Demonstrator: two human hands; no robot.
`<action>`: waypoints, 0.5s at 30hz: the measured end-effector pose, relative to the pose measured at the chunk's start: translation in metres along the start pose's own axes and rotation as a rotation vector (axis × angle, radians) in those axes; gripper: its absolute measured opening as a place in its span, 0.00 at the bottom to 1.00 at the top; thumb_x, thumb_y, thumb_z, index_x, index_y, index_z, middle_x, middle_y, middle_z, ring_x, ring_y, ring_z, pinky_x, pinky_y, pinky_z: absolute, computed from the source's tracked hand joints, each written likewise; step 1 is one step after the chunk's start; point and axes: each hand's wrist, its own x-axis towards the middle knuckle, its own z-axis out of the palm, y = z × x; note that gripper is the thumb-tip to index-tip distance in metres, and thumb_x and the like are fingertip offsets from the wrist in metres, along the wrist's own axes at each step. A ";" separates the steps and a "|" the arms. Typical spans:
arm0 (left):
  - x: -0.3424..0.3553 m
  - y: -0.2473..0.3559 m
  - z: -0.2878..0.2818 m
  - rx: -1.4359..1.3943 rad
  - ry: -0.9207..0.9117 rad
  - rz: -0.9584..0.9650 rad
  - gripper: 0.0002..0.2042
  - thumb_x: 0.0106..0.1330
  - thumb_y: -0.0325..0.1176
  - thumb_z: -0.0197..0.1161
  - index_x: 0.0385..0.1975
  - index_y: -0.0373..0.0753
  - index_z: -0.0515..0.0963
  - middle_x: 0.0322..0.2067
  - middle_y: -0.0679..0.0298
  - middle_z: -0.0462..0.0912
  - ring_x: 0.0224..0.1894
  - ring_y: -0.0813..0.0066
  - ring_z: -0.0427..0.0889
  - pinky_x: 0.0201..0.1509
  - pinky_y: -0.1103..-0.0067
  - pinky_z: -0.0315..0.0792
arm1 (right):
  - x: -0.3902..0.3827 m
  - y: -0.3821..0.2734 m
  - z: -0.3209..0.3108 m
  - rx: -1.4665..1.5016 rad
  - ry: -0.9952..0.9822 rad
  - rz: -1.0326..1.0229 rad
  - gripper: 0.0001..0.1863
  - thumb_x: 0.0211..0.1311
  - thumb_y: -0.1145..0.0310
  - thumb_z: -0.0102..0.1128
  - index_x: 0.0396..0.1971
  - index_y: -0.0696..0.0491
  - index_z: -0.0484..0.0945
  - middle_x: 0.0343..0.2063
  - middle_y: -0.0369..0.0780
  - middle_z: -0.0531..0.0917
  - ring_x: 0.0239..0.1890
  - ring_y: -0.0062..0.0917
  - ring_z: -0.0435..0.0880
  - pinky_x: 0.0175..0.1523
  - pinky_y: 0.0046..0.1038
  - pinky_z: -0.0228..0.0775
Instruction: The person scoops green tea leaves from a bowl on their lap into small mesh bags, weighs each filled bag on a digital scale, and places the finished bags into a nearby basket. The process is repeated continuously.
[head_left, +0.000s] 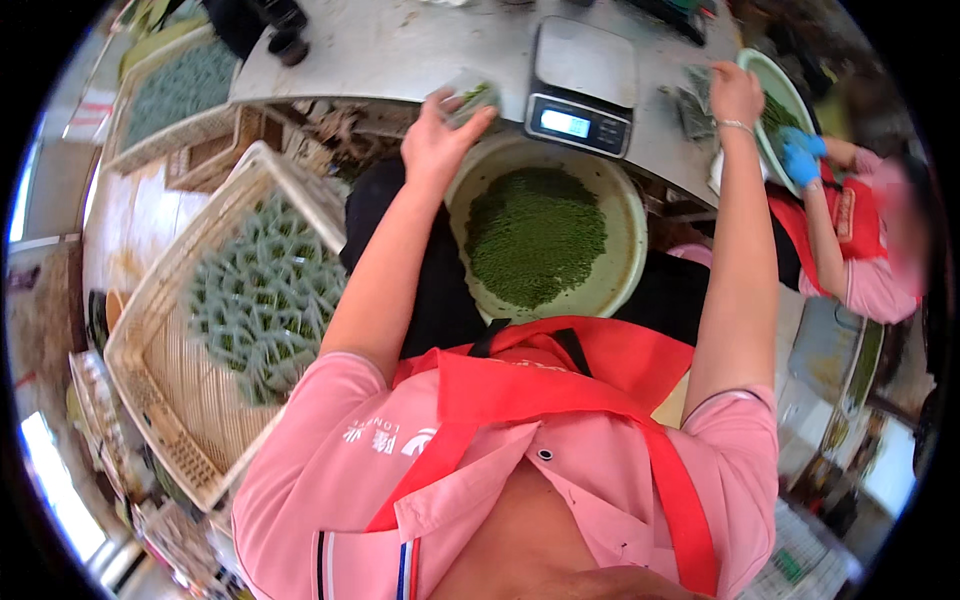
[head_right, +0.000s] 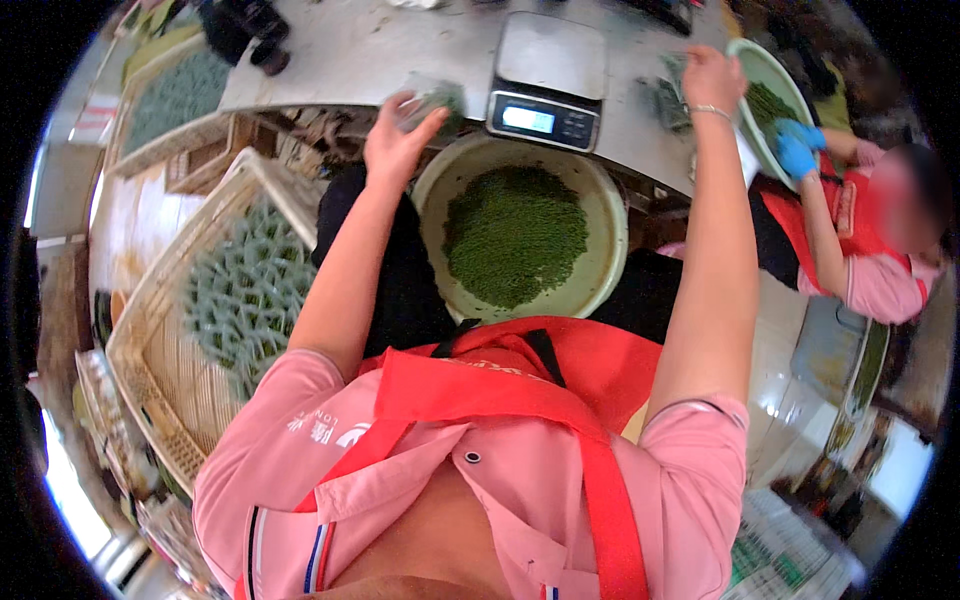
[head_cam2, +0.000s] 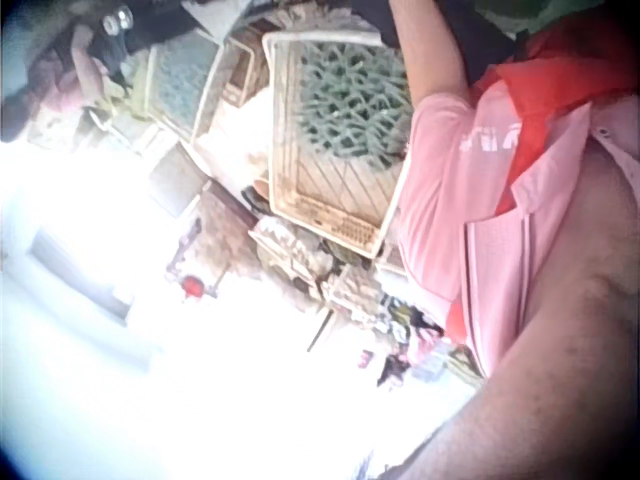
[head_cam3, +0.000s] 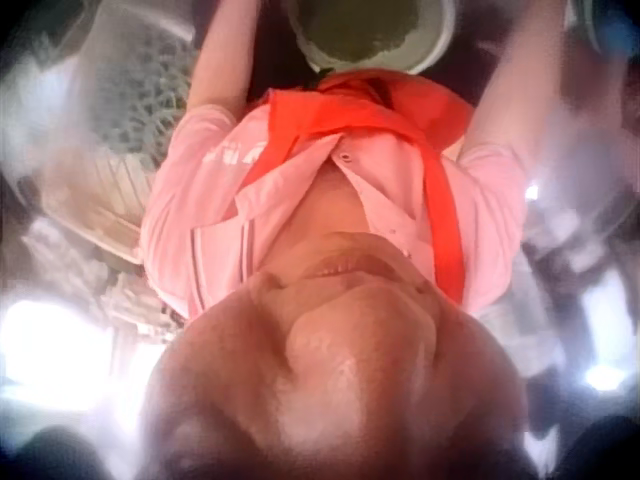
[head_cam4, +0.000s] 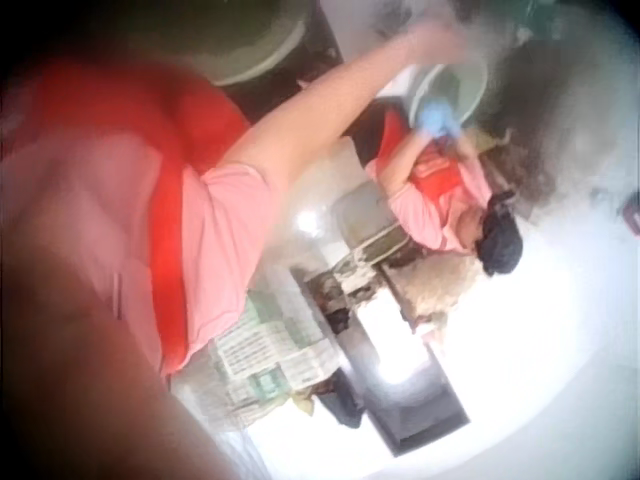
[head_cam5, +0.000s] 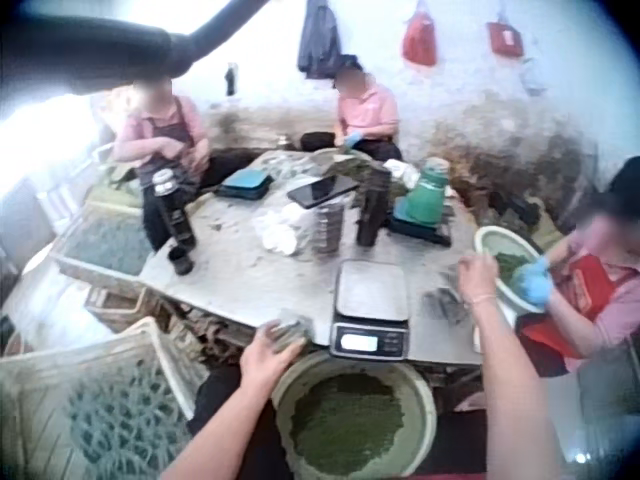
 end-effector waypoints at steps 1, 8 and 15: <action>-0.001 0.001 -0.002 -0.018 -0.007 -0.012 0.35 0.49 0.55 0.68 0.53 0.37 0.69 0.49 0.54 0.77 0.50 0.67 0.76 0.54 0.76 0.67 | -0.006 -0.014 -0.007 -0.007 0.103 -0.021 0.10 0.57 0.64 0.51 0.35 0.39 0.81 0.39 0.34 0.82 0.57 0.38 0.68 0.63 0.45 0.51; 0.004 -0.046 -0.006 -0.273 0.119 0.113 0.28 0.60 0.53 0.58 0.49 0.34 0.71 0.39 0.53 0.80 0.41 0.61 0.79 0.43 0.72 0.73 | -0.100 -0.171 -0.029 0.290 0.360 -0.458 0.18 0.49 0.77 0.54 0.40 0.43 0.79 0.40 0.34 0.80 0.54 0.35 0.71 0.59 0.40 0.57; -0.067 -0.072 -0.158 -0.496 0.311 0.176 0.17 0.66 0.41 0.54 0.46 0.34 0.72 0.38 0.57 0.77 0.40 0.70 0.76 0.41 0.75 0.72 | -0.176 -0.170 -0.054 0.593 0.299 -0.389 0.17 0.56 0.78 0.52 0.47 0.55 0.75 0.47 0.44 0.77 0.51 0.39 0.73 0.57 0.35 0.62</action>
